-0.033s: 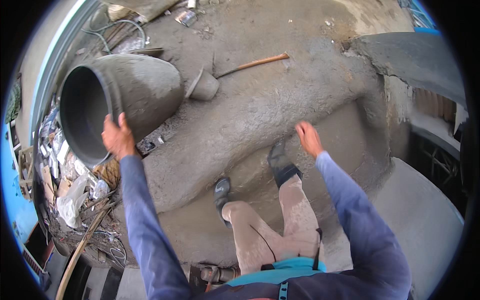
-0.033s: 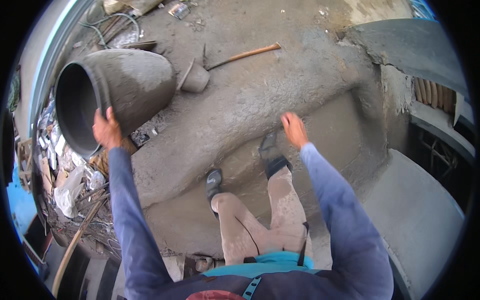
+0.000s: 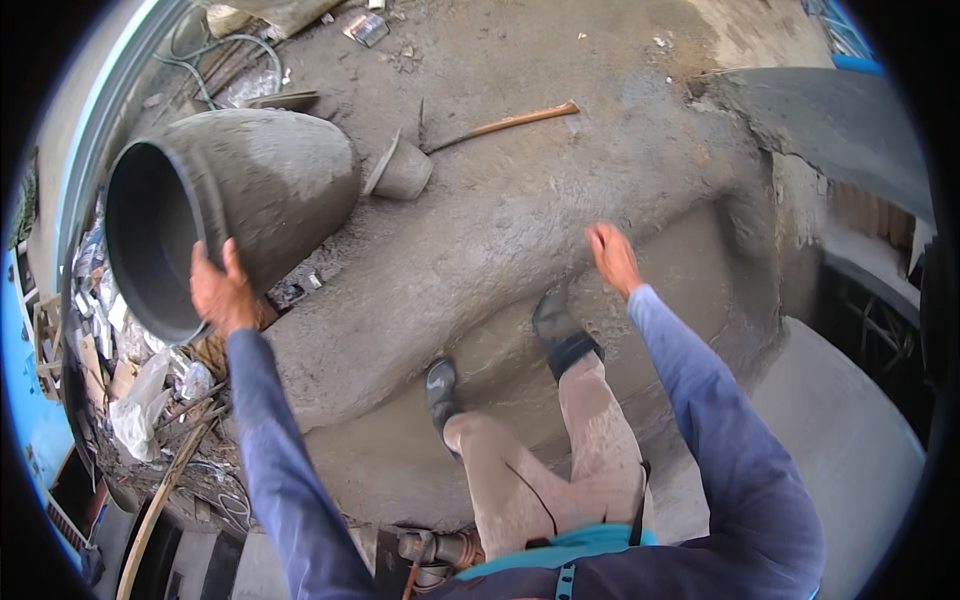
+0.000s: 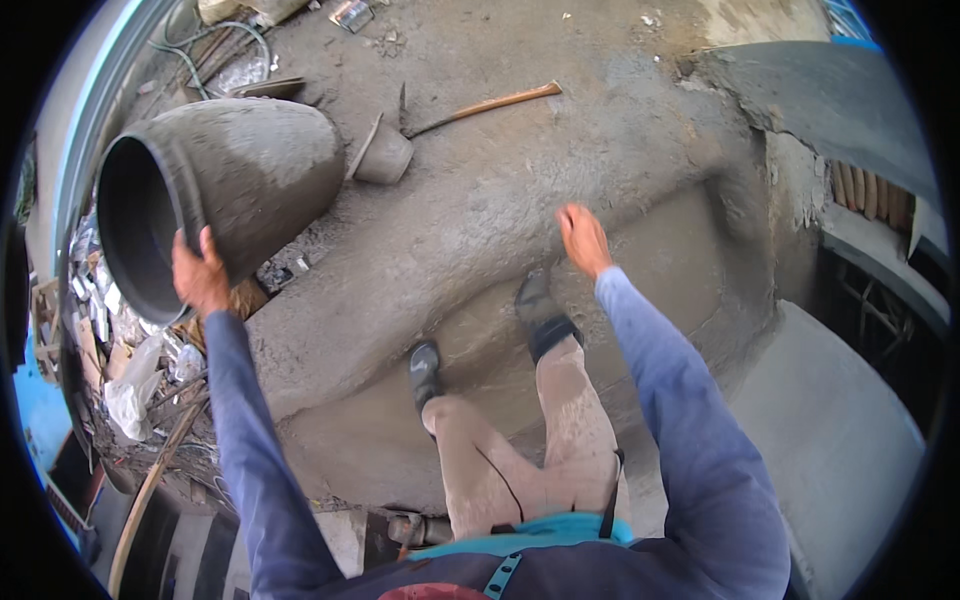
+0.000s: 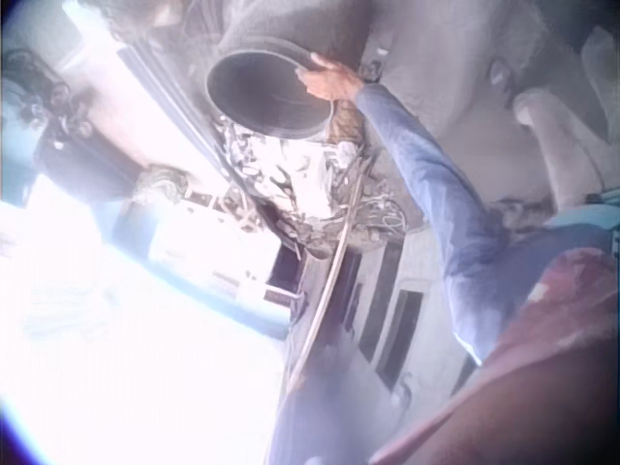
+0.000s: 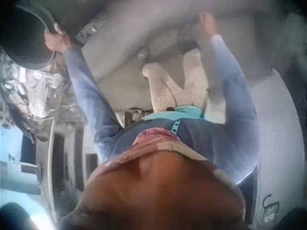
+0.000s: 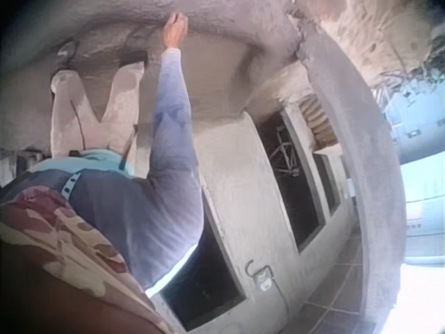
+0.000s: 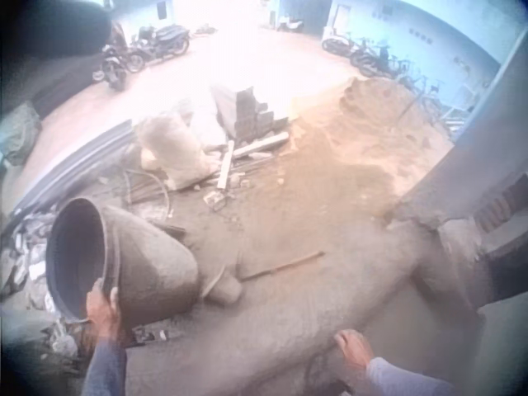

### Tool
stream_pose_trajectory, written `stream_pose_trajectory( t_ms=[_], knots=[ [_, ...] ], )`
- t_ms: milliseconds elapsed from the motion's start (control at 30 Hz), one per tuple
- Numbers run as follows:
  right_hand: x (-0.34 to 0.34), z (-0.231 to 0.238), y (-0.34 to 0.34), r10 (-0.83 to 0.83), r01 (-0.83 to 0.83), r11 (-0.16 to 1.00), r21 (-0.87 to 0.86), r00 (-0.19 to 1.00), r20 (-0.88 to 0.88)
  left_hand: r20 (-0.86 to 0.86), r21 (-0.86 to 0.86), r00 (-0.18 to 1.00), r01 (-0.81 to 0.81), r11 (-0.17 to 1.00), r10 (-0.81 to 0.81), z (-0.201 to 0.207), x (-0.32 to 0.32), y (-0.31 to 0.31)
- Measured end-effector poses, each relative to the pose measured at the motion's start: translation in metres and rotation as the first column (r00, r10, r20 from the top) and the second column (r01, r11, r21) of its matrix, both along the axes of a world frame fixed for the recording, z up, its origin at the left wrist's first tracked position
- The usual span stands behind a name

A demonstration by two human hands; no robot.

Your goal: The person uses a pickaxe and trowel to break up and scrape wet concrete on a floor, then rinses the area with a garden hose. They move around the site, handling buckets and a hose while another person works nearby.

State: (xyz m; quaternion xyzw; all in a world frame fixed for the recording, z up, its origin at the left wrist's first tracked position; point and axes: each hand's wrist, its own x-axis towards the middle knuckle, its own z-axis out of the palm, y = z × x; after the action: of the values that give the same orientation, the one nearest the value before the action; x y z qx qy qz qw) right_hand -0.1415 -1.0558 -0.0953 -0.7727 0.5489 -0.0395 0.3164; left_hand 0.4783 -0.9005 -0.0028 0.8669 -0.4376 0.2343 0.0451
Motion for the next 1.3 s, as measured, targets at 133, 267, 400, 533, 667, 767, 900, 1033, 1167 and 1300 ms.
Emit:
stream_pose_trajectory(
  t_ms=[133, 267, 400, 533, 667, 767, 900, 1033, 1167, 1300],
  knots=[
    [0.045, -0.154, -0.157, 0.02, -0.023, 0.98, -0.196, 1.0, -0.018, -0.023, 0.108, 0.964, -0.26, 0.96, 0.264, -0.018, 0.007, 0.003],
    [0.07, -0.268, -0.266, 0.136, -0.104, 0.989, 0.106, 0.922, -0.362, 0.084, 0.117, 0.959, -0.28, 0.953, 0.272, -0.033, 0.021, 0.007],
    [0.08, -0.363, -0.313, 0.306, -0.231, 0.951, 0.205, 0.791, -0.53, 0.252, 0.089, 0.95, -0.214, 0.973, 0.185, -0.042, 0.036, 0.022],
    [0.078, -0.408, -0.341, 0.365, -0.395, 0.911, 0.114, 0.648, -0.668, 0.119, 0.021, 0.974, -0.199, 0.98, 0.195, -0.043, 0.044, 0.035],
    [0.074, -0.418, -0.352, 0.383, -0.396, 0.904, 0.161, 0.585, -0.715, 0.175, 0.028, 0.954, -0.251, 0.968, 0.242, -0.045, 0.043, 0.039],
    [0.072, -0.419, -0.353, 0.525, -0.459, 0.818, 0.347, 0.35, -0.776, 0.157, -0.005, 0.952, -0.265, 0.964, 0.262, -0.046, 0.043, 0.043],
    [0.071, -0.402, -0.348, 0.623, -0.532, 0.749, 0.394, 0.363, -0.694, 0.157, -0.004, 0.967, -0.204, 0.979, 0.202, -0.045, 0.051, 0.05],
    [0.086, -0.328, -0.334, 0.649, -0.776, 0.613, 0.149, 0.387, -0.655, 0.137, 0.026, 0.979, -0.153, 0.988, 0.149, -0.044, 0.055, 0.05],
    [0.132, -0.213, -0.308, 0.662, -0.876, 0.483, 0.023, 0.347, -0.664, 0.147, 0.099, 0.956, -0.271, 0.958, 0.255, -0.038, 0.043, 0.039],
    [0.096, -0.063, -0.271, 0.578, -0.786, 0.613, -0.081, 0.516, -0.632, -0.011, 0.081, 0.973, -0.23, 0.97, 0.232, -0.028, 0.024, 0.019]
  ],
)
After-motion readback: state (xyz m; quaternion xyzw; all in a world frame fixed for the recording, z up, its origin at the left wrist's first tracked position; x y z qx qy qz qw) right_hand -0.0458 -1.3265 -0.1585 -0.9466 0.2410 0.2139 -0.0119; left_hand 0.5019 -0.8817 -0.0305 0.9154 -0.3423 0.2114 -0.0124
